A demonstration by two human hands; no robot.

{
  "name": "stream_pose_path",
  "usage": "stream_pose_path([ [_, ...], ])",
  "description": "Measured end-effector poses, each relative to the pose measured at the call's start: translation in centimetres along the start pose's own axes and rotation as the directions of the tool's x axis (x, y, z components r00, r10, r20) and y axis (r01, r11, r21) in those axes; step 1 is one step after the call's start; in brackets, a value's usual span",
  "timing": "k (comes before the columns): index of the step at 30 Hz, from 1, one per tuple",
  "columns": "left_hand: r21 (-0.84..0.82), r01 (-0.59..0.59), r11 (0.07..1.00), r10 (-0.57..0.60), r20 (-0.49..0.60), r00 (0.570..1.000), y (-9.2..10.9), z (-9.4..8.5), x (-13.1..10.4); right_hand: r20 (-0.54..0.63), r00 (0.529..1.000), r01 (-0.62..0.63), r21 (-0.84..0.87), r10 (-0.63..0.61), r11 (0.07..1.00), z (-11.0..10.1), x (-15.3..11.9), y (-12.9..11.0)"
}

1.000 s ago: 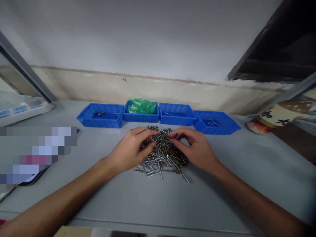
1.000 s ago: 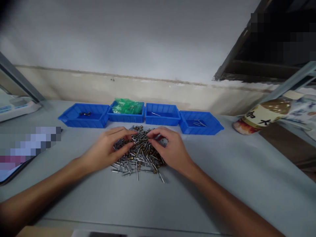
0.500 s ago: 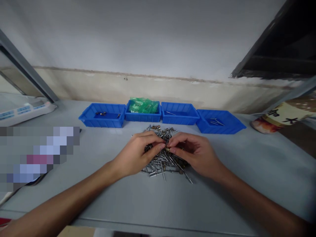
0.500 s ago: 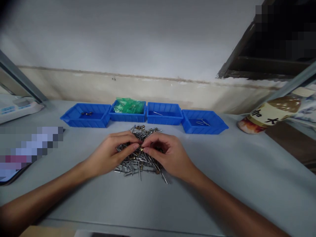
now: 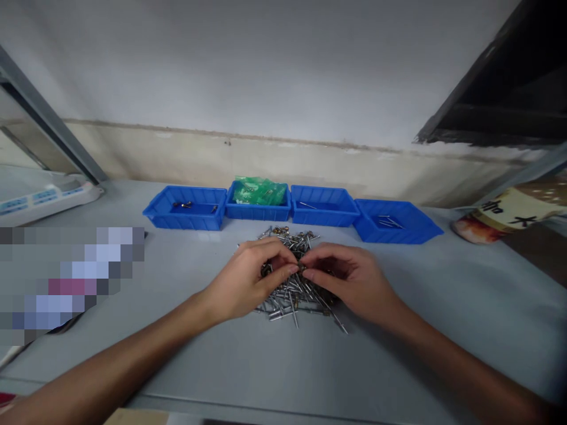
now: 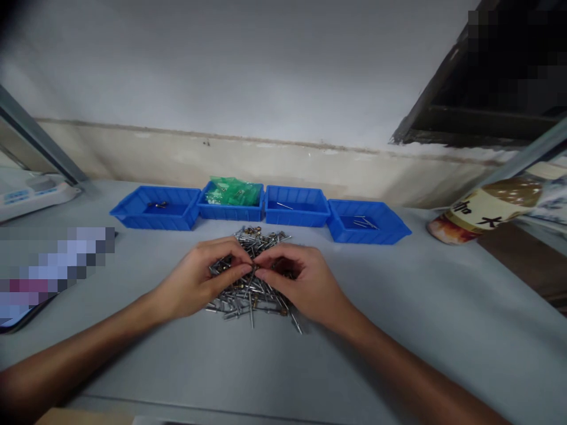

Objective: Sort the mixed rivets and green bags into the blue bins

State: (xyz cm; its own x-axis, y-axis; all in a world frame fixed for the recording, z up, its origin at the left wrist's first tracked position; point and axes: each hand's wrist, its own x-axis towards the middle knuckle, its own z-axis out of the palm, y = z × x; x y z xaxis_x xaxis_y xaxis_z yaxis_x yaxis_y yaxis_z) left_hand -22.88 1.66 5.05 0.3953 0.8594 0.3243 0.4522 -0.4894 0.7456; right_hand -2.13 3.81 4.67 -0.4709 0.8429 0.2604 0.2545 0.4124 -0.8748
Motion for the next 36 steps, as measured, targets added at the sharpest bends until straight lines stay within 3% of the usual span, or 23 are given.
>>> stream_pose_path([
  [4,0.077,-0.046,0.996,0.050,-0.057,0.997,-0.5,-0.5,0.1,-0.096,0.994,0.039,-0.089,-0.048,0.995,-0.4,0.3,0.4],
  [6,0.201,-0.097,0.975,0.121,-0.111,0.986,-1.0,-1.0,0.2,-0.154,0.982,0.074,-0.231,-0.111,0.970,-1.1,0.7,0.9],
  [9,0.433,-0.105,0.895,0.206,-0.192,0.959,-1.9,-2.4,0.5,-0.141,0.970,0.112,-0.472,-0.200,0.874,-2.9,1.3,2.0],
  [13,0.556,0.018,0.831,0.214,-0.348,0.913,-3.5,-5.2,0.7,-0.067,0.980,0.093,-0.670,-0.185,0.737,-5.1,1.9,3.5],
  [15,0.595,0.117,0.795,0.207,-0.447,0.870,-4.5,-6.8,0.6,-0.041,0.989,0.069,-0.715,-0.140,0.695,-5.6,1.9,4.0],
  [18,0.559,0.264,0.786,0.180,-0.615,0.767,-5.8,-8.6,0.4,-0.012,0.995,0.057,-0.744,-0.099,0.666,-5.6,1.8,4.2],
  [20,0.503,0.304,0.809,0.133,-0.660,0.739,-6.2,-9.0,0.3,0.009,0.997,0.054,-0.744,-0.071,0.666,-5.5,1.7,4.2],
  [22,0.488,0.274,0.829,0.132,-0.646,0.752,-6.1,-8.6,0.4,0.029,0.999,0.040,-0.733,-0.028,0.679,-5.4,1.8,4.0],
  [25,0.527,0.142,0.838,0.222,-0.568,0.793,-4.9,-6.8,0.5,0.042,0.999,0.018,-0.729,0.018,0.684,-5.3,1.9,3.8],
  [28,0.535,0.039,0.844,0.224,-0.418,0.880,-3.2,-4.5,0.5,0.032,0.999,0.013,-0.727,0.014,0.687,-5.3,1.9,3.7],
  [31,0.500,-0.053,0.864,0.219,-0.278,0.935,-2.1,-2.7,0.2,0.020,1.000,0.028,-0.693,-0.019,0.720,-4.8,1.8,3.6],
  [36,0.414,-0.167,0.895,0.228,-0.103,0.968,-1.6,-1.4,-0.2,-0.046,0.994,0.052,-0.588,-0.097,0.807,-3.1,1.6,2.9],
])
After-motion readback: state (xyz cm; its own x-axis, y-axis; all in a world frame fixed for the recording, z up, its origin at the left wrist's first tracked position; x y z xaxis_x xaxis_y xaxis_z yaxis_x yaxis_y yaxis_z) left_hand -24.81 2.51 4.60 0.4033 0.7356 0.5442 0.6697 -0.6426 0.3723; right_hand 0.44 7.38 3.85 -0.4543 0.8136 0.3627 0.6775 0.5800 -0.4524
